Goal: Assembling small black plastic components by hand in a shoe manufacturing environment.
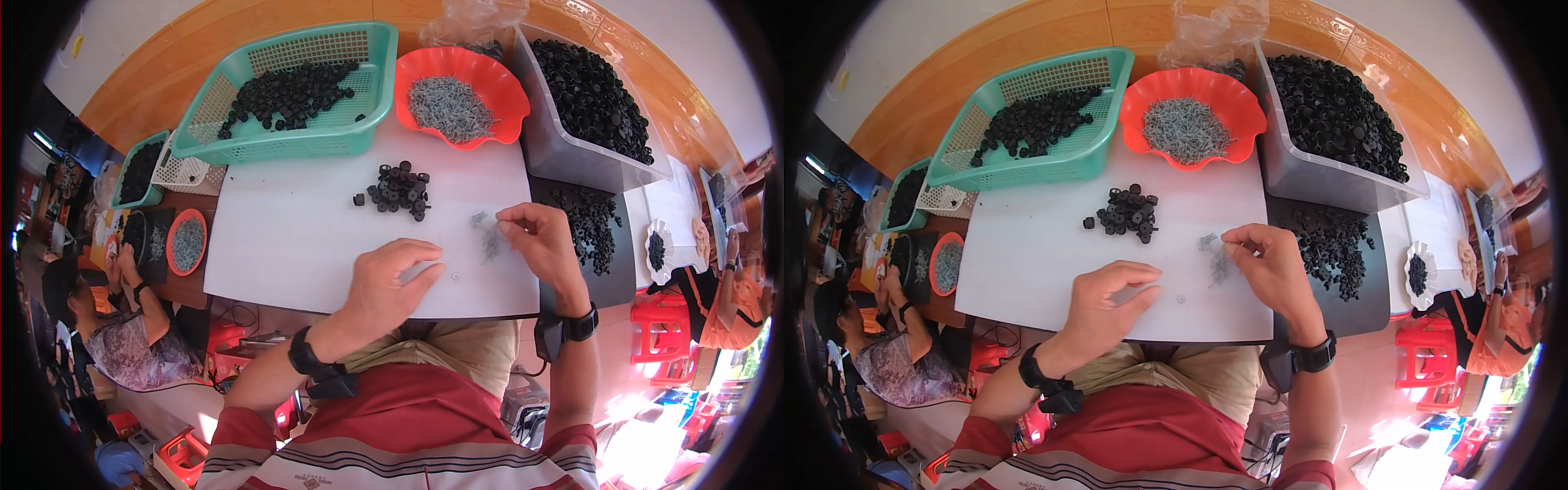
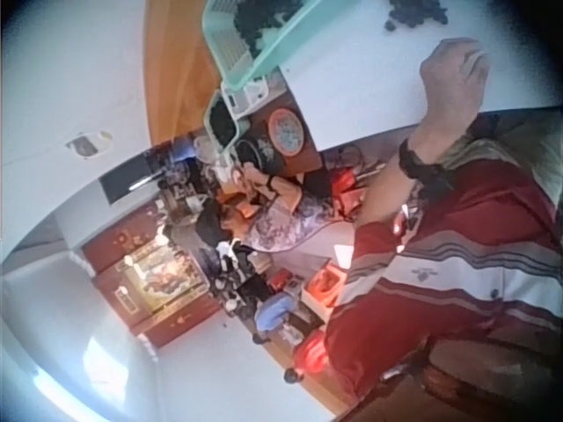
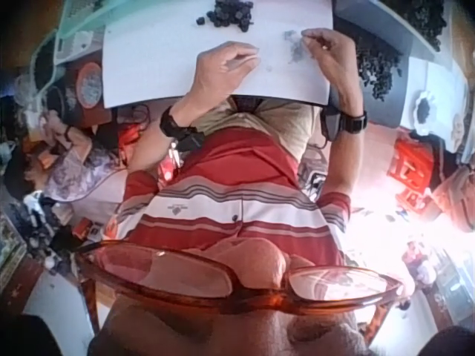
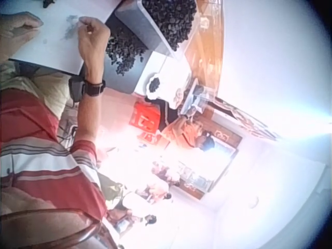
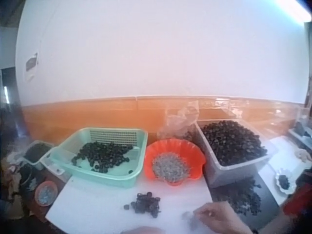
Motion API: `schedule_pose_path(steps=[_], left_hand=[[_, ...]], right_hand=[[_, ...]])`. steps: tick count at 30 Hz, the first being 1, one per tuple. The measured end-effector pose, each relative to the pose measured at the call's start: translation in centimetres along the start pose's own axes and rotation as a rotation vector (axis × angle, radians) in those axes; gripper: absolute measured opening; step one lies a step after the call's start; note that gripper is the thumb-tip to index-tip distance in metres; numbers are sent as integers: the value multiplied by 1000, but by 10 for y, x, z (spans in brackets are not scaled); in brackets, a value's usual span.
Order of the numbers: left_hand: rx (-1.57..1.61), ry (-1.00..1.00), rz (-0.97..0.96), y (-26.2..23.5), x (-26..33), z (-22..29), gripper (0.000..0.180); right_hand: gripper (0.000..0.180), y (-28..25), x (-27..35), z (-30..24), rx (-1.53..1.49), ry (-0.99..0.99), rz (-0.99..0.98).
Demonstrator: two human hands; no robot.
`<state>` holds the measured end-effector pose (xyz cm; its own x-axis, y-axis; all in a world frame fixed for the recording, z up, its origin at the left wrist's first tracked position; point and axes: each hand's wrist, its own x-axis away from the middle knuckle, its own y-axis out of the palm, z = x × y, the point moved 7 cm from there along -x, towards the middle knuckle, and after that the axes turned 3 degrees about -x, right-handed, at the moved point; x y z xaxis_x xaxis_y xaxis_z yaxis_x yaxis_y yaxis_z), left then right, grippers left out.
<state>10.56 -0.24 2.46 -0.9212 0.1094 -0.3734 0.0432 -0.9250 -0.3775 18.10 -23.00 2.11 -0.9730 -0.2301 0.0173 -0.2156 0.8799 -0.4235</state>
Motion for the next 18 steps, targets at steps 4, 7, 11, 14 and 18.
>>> schedule_pose_path(steps=[4, 7, 11, 14, 18], left_hand=[[64, -138, -49, 33, -11, 2, 30], [109, -155, -13, 44, -21, 5, 26], [156, -183, -42, 49, -24, 6, 21], [187, -151, -26, 50, -24, 9, 17], [242, -219, -24, 54, -23, 6, 16]], right_hand=[[12, 7, 12, 0, -263, 39, -27], [12, 14, 20, -4, -354, 30, -59], [12, 16, 27, -2, -443, 4, -42], [11, 19, 29, 2, -453, -20, -29], [12, 17, 34, -4, -352, -139, 19]])
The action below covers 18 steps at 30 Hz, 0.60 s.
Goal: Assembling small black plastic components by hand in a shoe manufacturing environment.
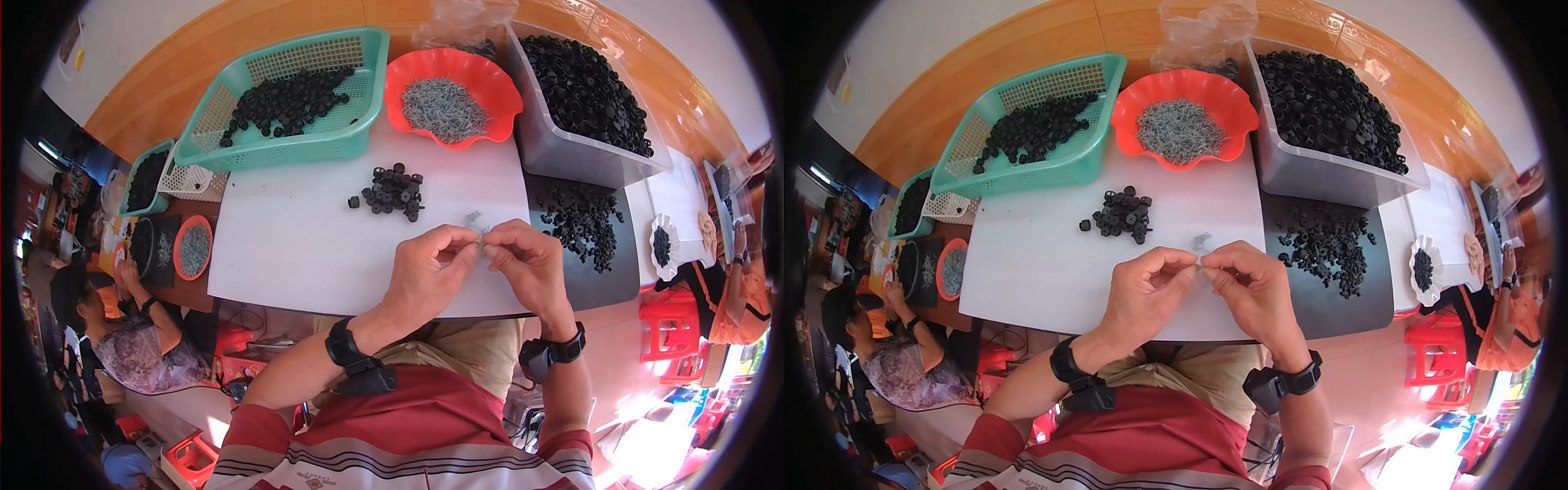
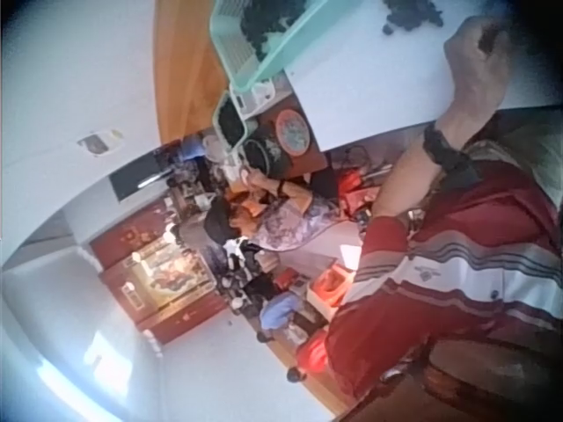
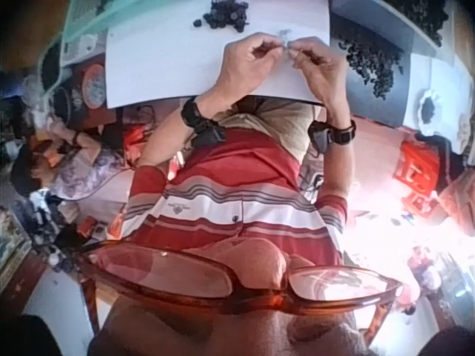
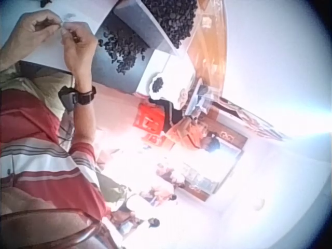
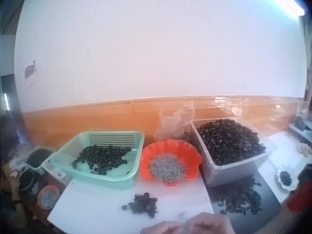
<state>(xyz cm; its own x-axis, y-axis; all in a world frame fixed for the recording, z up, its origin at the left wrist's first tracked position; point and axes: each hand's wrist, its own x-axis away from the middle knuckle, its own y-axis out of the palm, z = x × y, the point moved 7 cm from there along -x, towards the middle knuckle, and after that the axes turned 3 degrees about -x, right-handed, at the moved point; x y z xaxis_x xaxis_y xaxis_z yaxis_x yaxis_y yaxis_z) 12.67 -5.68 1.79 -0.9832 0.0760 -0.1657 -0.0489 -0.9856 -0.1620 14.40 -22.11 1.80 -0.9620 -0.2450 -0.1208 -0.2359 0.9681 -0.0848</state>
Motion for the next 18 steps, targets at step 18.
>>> schedule_pose_path(steps=[18], left_hand=[[-190, -14, -59, 3, -10, -5, 13]], right_hand=[[13, -11, 12, 1, -44, -64, 30]])
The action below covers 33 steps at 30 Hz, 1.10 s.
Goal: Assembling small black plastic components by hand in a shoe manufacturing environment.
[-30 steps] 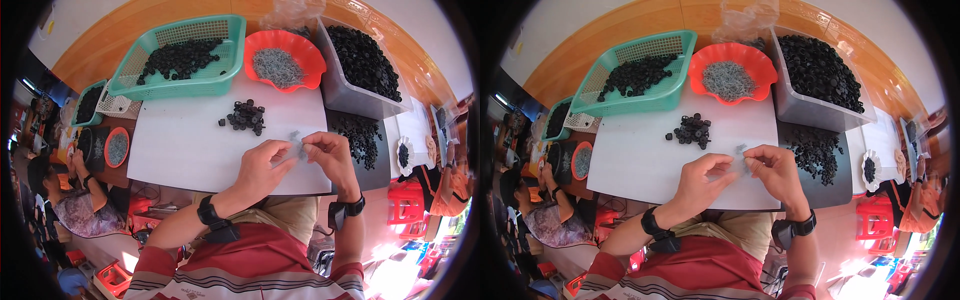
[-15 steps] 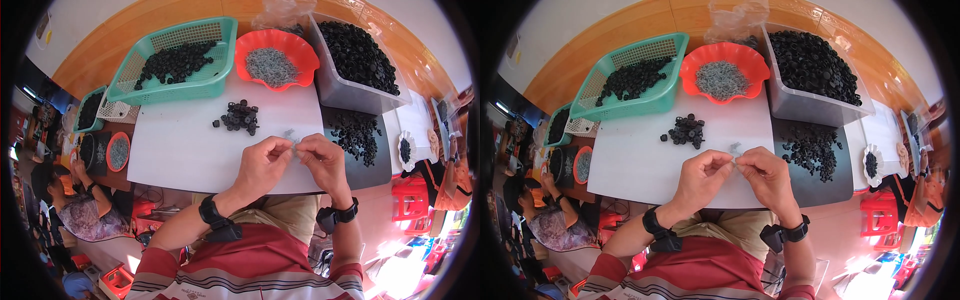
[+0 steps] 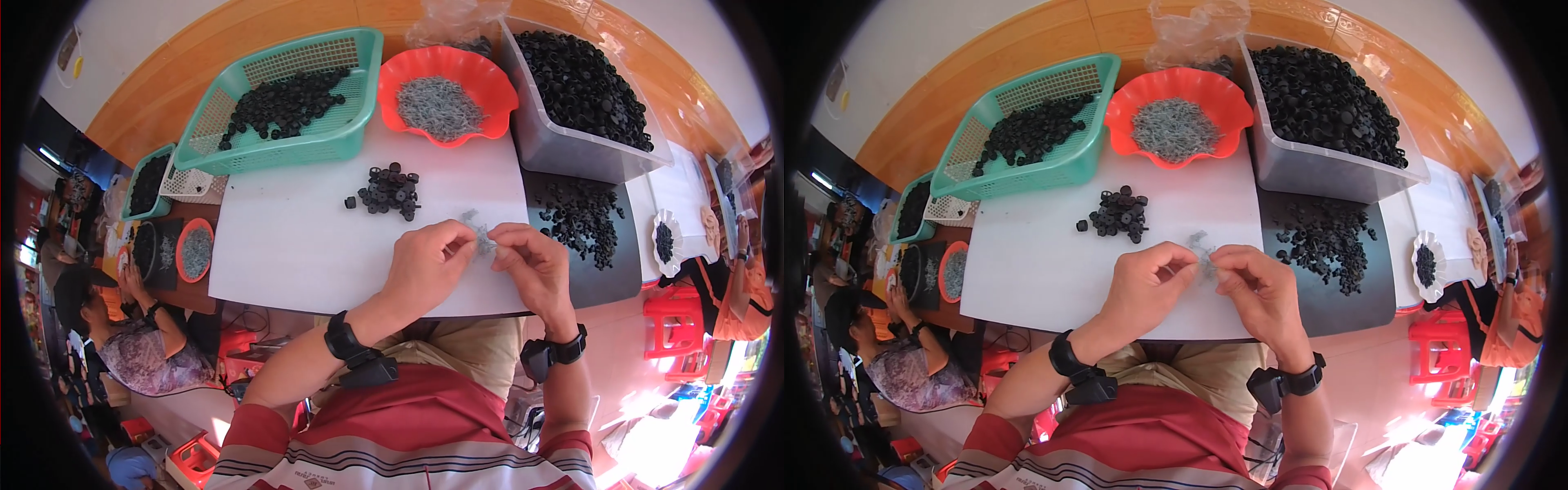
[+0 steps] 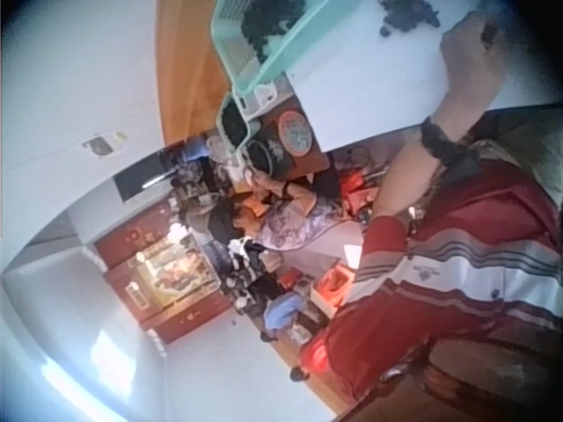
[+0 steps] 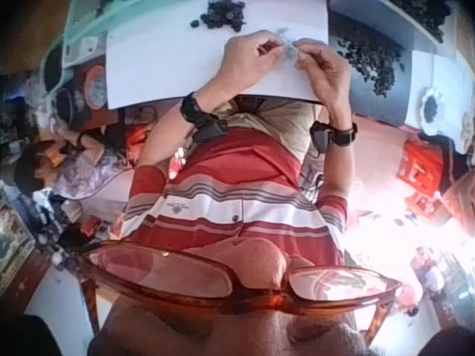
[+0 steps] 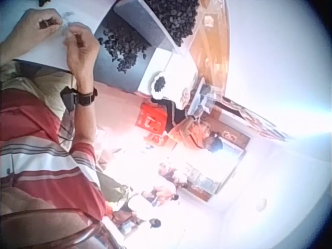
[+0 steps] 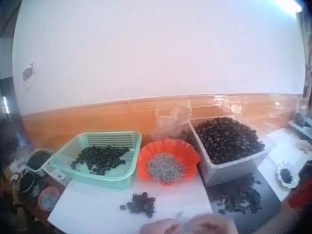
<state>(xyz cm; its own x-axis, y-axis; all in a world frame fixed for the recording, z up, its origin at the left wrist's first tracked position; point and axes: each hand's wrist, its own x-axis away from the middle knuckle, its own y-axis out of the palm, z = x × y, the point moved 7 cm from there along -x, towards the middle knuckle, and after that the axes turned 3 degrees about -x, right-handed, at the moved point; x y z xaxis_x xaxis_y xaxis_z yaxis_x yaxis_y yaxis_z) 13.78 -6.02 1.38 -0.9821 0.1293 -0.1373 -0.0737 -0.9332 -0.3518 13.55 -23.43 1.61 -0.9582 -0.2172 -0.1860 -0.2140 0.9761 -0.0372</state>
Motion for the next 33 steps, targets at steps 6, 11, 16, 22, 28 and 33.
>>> schedule_pose_path(steps=[6, 11, 16, 22, 28, 33], left_hand=[[-385, 304, 69, 6, 0, 12, 15], [-353, 251, 45, -2, 4, 18, 17], [247, -15, -99, -7, 14, 16, 18], [379, -95, -175, -7, 25, 9, 16], [449, -106, -164, -9, 33, 0, 14], [540, -141, -158, -15, 36, 2, 13]], right_hand=[[14, -6, 7, -6, 72, 19, 25], [16, 3, 6, -24, 264, -158, 4], [15, 18, 14, -22, 108, -74, 1], [12, 25, 19, -13, -173, 61, -10], [10, 34, 21, -8, -269, 136, -51], [10, 42, 22, -9, -348, 70, -66]])
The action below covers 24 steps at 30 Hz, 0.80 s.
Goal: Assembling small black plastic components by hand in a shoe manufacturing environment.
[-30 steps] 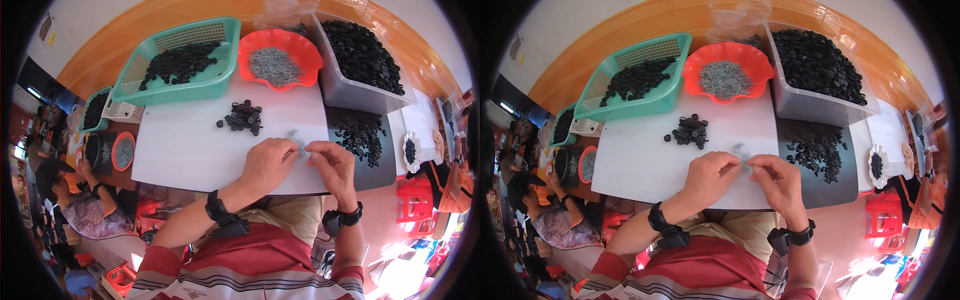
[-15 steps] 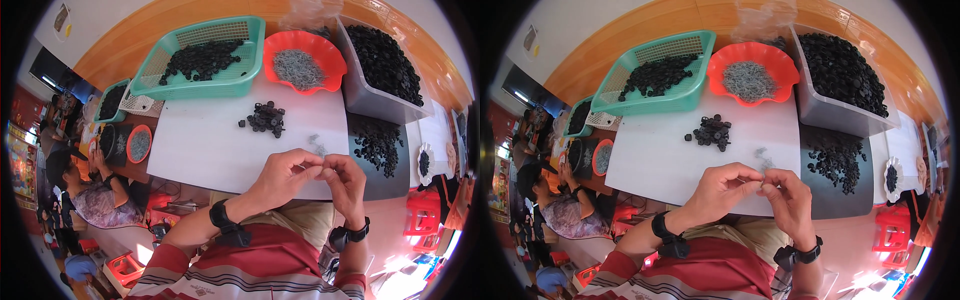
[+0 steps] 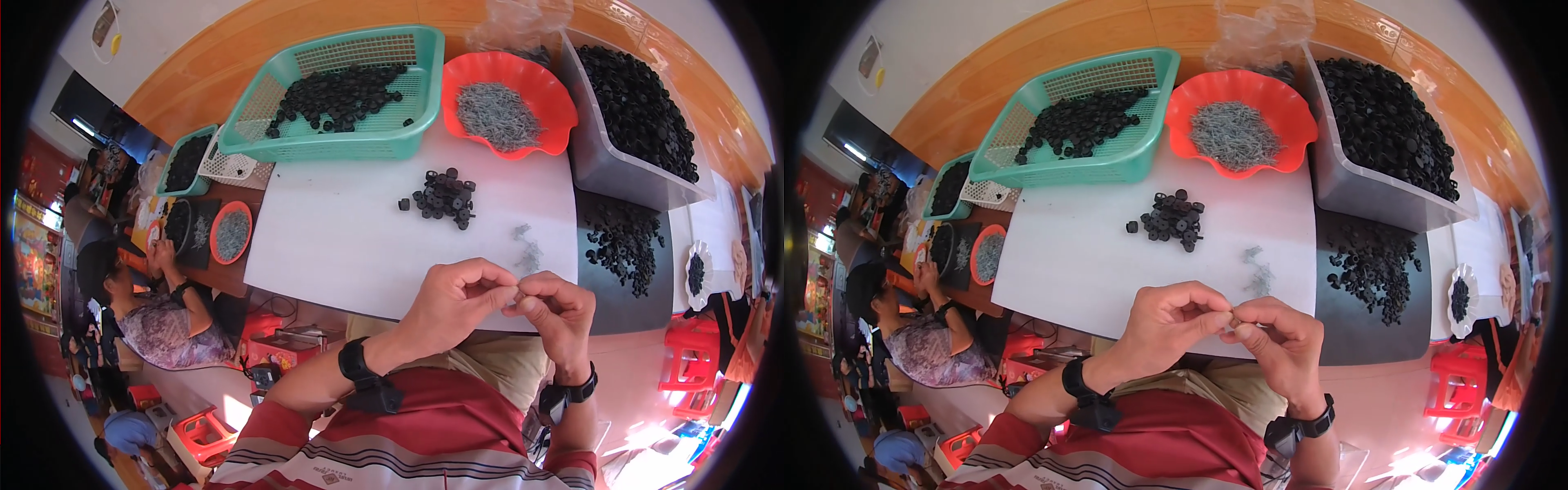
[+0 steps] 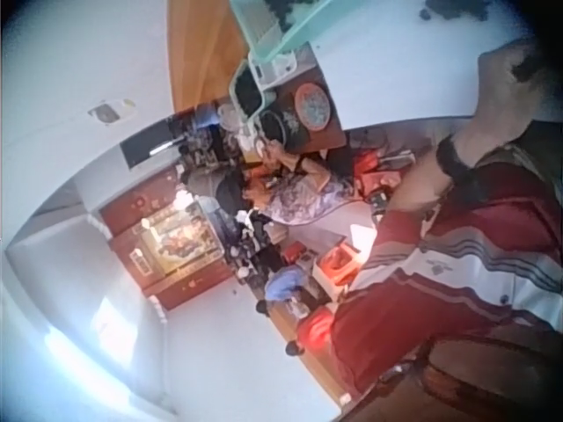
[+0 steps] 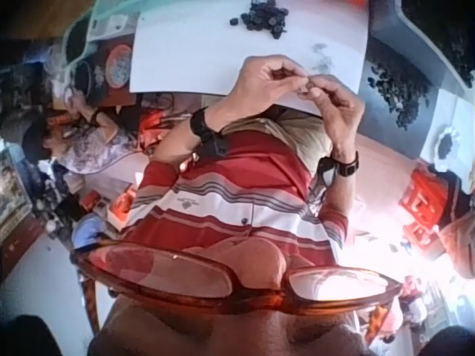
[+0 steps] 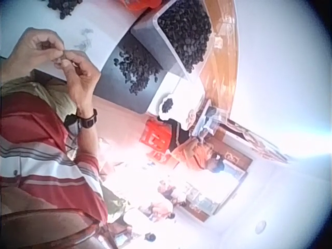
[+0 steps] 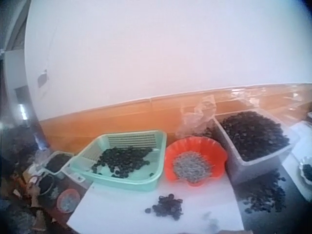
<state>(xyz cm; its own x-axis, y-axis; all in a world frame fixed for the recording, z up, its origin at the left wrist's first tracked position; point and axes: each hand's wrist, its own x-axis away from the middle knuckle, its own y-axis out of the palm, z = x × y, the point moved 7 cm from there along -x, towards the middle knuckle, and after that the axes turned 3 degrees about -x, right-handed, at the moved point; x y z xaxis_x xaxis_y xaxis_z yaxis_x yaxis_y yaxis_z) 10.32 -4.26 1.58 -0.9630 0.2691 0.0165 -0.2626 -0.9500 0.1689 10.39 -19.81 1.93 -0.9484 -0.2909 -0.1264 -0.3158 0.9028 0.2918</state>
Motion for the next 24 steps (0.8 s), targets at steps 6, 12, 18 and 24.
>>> schedule_pose_path(steps=[6, 12, 18, 24], left_hand=[[-24, 29, 34, -7, 5, 10, 11], [-1042, 405, 510, -92, 0, 48, 25], [-1238, 319, 419, -129, -17, 45, 28], [-1188, 285, 371, -134, -24, 34, 23]], right_hand=[[6, 8, 0, -10, 387, -212, -10], [7, 2, 5, -12, 282, -241, 103], [5, 7, 10, -18, 259, -251, 64], [5, 8, 13, -21, 233, -248, 50]])
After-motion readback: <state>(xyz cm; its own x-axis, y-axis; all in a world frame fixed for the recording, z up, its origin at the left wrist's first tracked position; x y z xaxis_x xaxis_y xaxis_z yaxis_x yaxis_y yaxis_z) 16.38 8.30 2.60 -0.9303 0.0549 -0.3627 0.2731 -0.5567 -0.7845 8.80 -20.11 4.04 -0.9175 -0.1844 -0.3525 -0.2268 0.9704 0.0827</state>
